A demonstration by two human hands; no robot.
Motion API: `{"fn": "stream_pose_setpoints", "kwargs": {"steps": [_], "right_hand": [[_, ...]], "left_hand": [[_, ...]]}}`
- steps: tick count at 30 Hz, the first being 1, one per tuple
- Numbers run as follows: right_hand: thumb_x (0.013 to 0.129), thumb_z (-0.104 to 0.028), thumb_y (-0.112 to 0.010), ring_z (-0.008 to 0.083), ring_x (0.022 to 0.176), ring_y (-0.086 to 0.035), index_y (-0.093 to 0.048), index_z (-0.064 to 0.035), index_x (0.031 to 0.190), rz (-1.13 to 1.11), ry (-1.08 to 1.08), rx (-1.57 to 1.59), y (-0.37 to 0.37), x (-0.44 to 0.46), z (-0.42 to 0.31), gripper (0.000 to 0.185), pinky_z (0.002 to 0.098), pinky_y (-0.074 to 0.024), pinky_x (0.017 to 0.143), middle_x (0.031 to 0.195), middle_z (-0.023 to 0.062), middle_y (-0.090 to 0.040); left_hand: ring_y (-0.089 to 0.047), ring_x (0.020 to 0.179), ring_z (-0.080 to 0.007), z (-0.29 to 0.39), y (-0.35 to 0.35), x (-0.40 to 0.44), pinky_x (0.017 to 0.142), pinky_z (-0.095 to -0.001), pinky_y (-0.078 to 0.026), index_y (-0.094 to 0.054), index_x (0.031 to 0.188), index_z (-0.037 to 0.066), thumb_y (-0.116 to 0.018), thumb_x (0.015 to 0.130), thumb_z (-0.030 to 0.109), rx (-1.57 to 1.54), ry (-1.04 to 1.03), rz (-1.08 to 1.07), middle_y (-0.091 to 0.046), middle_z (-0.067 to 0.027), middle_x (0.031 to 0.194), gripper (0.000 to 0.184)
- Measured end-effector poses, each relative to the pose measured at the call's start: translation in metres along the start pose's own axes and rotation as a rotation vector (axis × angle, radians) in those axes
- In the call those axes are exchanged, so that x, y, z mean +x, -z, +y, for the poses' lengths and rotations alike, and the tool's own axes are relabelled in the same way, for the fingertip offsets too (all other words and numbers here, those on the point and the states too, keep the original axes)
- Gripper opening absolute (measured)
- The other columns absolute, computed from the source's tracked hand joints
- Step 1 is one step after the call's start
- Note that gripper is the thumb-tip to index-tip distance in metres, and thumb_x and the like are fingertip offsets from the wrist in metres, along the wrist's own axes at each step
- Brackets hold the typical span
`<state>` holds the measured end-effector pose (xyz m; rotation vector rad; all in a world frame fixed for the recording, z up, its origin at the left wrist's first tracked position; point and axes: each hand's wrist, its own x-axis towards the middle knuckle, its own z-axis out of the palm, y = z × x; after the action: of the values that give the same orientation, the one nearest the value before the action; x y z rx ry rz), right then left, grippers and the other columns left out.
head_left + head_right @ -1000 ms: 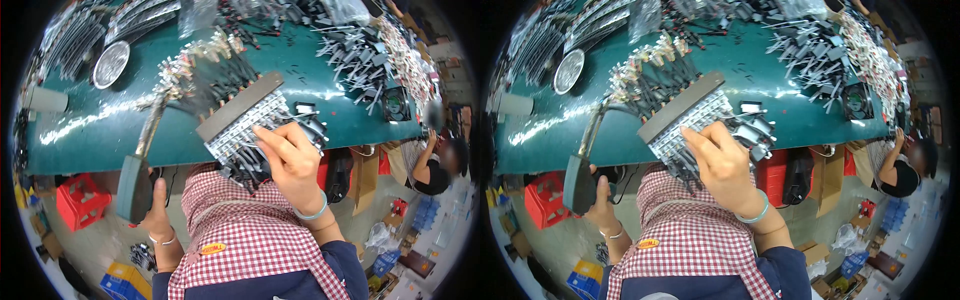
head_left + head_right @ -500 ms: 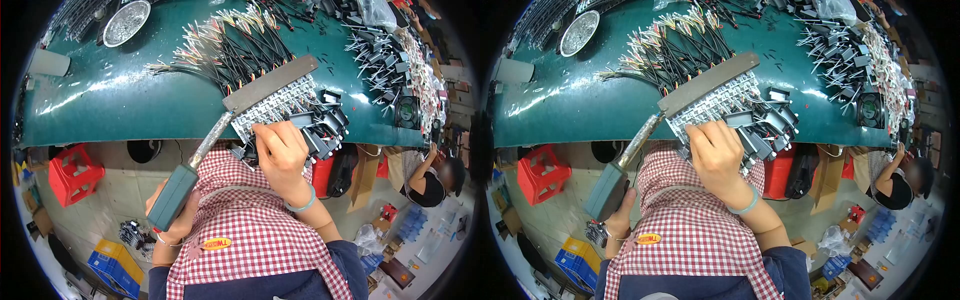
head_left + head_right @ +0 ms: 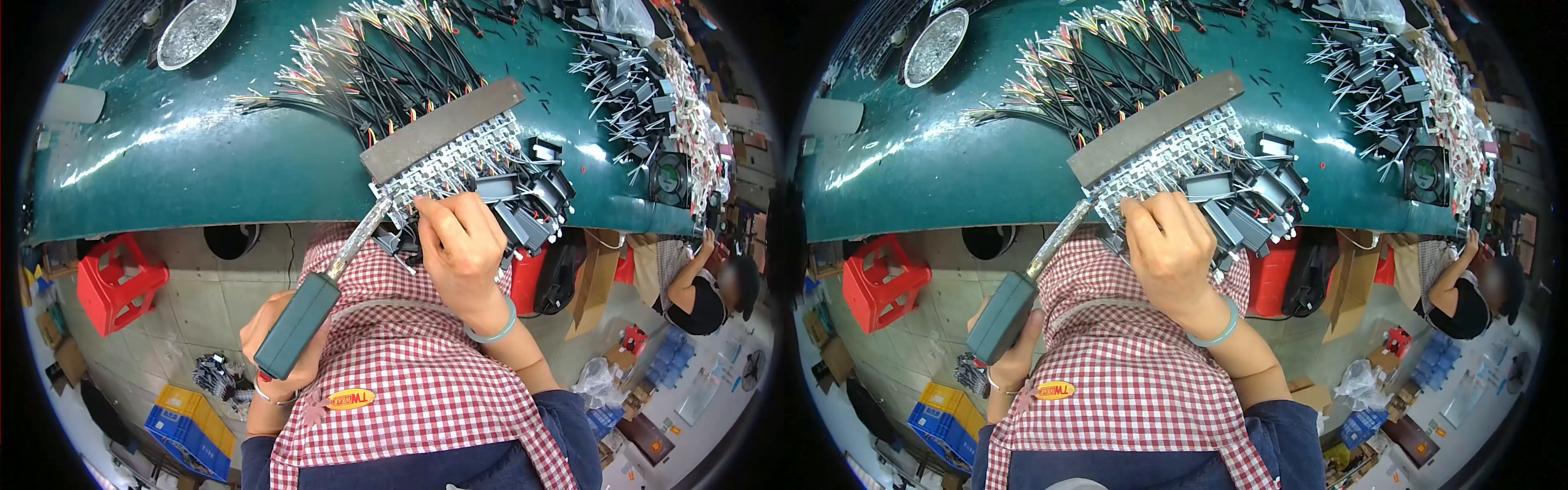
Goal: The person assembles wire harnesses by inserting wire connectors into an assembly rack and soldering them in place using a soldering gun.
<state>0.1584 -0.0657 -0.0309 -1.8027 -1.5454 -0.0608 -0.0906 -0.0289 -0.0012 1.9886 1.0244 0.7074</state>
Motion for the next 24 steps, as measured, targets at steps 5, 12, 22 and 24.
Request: {"fn": "stream_pose_setpoints", "kwargs": {"steps": [5,12,22,24], "right_hand": [[0.073,0.003,-0.073,0.0239,0.068,-0.059,-0.071,-0.0023,0.093,0.000,0.013,0.018,0.0001,-0.0005,0.0005,0.021,0.0356,-0.0470,0.060,0.076,0.0064,-0.056],[0.074,0.001,-0.073,0.0233,0.069,-0.059,-0.072,-0.0009,0.093,-0.001,0.032,0.027,-0.0007,-0.0004,0.0023,0.019,0.0354,-0.0465,0.060,0.075,0.0060,-0.056],[0.073,0.001,-0.072,0.0225,0.068,-0.058,-0.072,-0.0012,0.093,-0.004,0.046,0.029,-0.0007,0.0007,0.0021,0.020,0.0349,-0.0456,0.059,0.075,0.0057,-0.056],[0.072,0.000,-0.072,0.0220,0.068,-0.058,-0.072,-0.0017,0.093,-0.012,0.048,0.023,-0.0013,-0.0001,0.0024,0.021,0.0345,-0.0452,0.059,0.075,0.0051,-0.056]], "left_hand": [[-0.071,0.076,-0.0322,0.0025,0.0002,0.0012,0.068,-0.0364,-0.057,-0.072,0.090,-0.005,-0.075,0.067,0.000,0.002,0.016,-0.015,-0.070,-0.0173,0.088,0.024],[-0.071,0.075,-0.0320,0.0054,-0.0007,0.0029,0.067,-0.0358,-0.057,-0.072,0.090,-0.006,-0.076,0.069,0.001,-0.001,0.030,-0.015,-0.070,-0.0172,0.087,0.022],[-0.070,0.073,-0.0310,0.0040,-0.0015,0.0008,0.065,-0.0354,-0.057,-0.072,0.088,-0.006,-0.077,0.068,0.001,0.014,0.022,0.009,-0.069,-0.0169,0.086,0.022],[-0.070,0.073,-0.0309,0.0057,-0.0005,0.0005,0.065,-0.0354,-0.057,-0.071,0.088,-0.006,-0.077,0.068,0.001,0.027,0.039,0.009,-0.069,-0.0168,0.086,0.022]]}}
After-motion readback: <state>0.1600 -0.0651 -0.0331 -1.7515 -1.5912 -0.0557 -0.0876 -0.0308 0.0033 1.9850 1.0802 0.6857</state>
